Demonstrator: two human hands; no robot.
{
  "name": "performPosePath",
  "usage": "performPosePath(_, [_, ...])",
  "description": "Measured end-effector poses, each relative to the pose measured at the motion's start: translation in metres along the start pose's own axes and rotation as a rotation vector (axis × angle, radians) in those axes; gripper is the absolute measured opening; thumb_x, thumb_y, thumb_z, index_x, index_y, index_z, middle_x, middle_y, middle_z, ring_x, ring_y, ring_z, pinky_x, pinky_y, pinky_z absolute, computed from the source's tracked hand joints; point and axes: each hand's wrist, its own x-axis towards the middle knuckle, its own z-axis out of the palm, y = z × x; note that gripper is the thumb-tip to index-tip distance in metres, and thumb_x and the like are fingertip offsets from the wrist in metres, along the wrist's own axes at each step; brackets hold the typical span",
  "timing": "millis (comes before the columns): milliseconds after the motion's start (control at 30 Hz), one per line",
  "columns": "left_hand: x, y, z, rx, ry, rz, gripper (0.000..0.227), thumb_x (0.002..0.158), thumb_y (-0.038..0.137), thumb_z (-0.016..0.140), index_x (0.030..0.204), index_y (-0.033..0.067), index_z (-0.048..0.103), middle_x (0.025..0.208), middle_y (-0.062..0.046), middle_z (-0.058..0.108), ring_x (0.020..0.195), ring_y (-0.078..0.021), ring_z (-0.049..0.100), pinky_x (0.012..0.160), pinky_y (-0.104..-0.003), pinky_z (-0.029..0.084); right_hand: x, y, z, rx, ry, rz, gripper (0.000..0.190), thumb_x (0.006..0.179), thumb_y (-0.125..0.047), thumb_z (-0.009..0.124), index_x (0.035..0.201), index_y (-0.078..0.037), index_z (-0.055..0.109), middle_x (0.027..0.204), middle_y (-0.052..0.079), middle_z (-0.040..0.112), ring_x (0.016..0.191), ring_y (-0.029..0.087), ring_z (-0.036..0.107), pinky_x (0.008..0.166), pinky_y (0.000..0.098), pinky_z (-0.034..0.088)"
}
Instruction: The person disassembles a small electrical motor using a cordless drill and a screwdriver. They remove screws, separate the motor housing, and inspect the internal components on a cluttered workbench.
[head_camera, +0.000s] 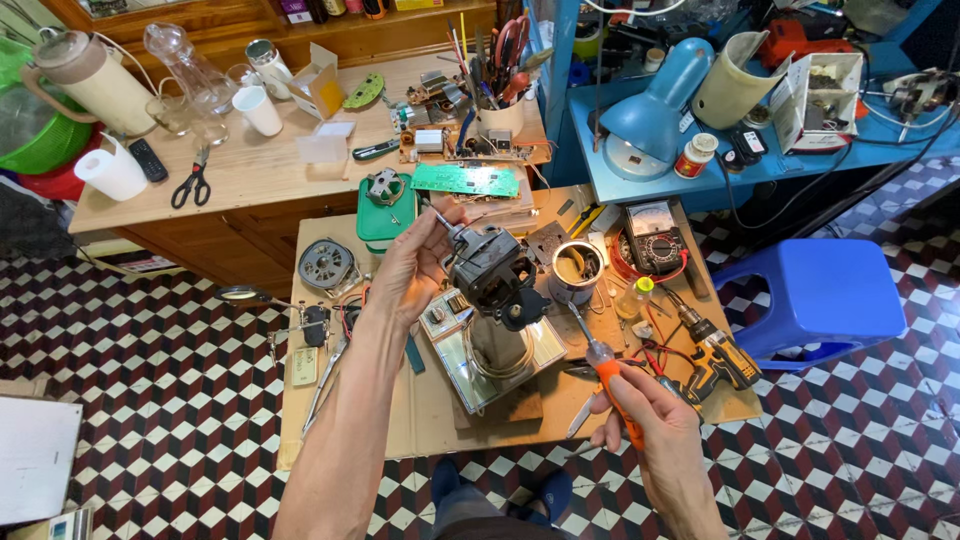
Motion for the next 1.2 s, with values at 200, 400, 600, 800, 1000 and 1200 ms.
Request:
performPosePath(200, [0.021,-0.013,-0.017,0.036,0.121,0.107,0.030,0.096,0.019,0.088,0.112,0.0015,0.070,0.100,-0.008,0.072,0.082,-0.0125,0.064,0.074,-0.025,0.052,-0.001,-0.027,0.012,-0.168,-0.069,-0.040,0.043,0.094,-0.021,0.063,0.129,0.004,0.067,0.083,0.012,0.070,0.054,0.013,0.059,0.056,0.0290,0.056])
performPosePath(400, [0.013,-0.005,-0.012,0.130,0.174,0.094,0.034,0.085,0.022,0.082,0.111,0.0031,0.072,0.101,-0.010,0.077,0.092,-0.0137,0.073,0.083,-0.026,0.060,0.011,-0.032,0.022,-0.380,-0.082,-0.104,0.043,0.091,-0.021,0.067,0.129,-0.002,0.068,0.081,0.009,0.074,0.053,0.011,0.059,0.052,0.0252,0.053])
performPosePath(600, [-0.005,0.000,0.009,0.278,0.173,0.076,0.034,0.086,0.032,0.079,0.107,0.0058,0.074,0.096,-0.004,0.073,0.086,-0.0093,0.065,0.080,-0.023,0.052,0.013,-0.028,0.020,-0.380,-0.078,-0.064,0.043,0.091,-0.020,0.068,0.130,-0.003,0.069,0.078,0.008,0.075,0.053,0.010,0.060,0.049,0.0244,0.049])
performPosePath(800, [0.003,-0.008,0.004,0.199,0.353,0.089,0.027,0.085,0.026,0.087,0.099,0.0078,0.072,0.090,-0.003,0.074,0.069,-0.0049,0.055,0.065,-0.019,0.047,0.019,-0.020,0.016,-0.336,-0.125,-0.070,0.044,0.090,-0.019,0.068,0.132,-0.005,0.068,0.077,0.006,0.075,0.053,0.009,0.060,0.050,0.0237,0.051])
performPosePath(1000, [-0.011,0.000,0.016,0.140,0.324,0.045,0.033,0.082,0.027,0.083,0.105,0.0050,0.072,0.098,-0.009,0.079,0.084,-0.0105,0.070,0.079,-0.027,0.059,0.019,-0.020,0.014,-0.357,-0.125,-0.055,0.044,0.090,-0.019,0.069,0.131,-0.004,0.069,0.076,0.006,0.077,0.053,0.009,0.060,0.049,0.0237,0.050])
performPosePath(1200, [-0.020,-0.002,0.029,0.149,0.218,0.123,0.043,0.092,0.027,0.075,0.122,-0.0023,0.068,0.111,-0.013,0.076,0.096,-0.0183,0.073,0.090,-0.032,0.060,0.017,-0.024,0.013,-0.361,-0.132,-0.062,0.043,0.089,-0.019,0.069,0.130,-0.004,0.070,0.075,0.006,0.076,0.053,0.008,0.060,0.048,0.0237,0.049])
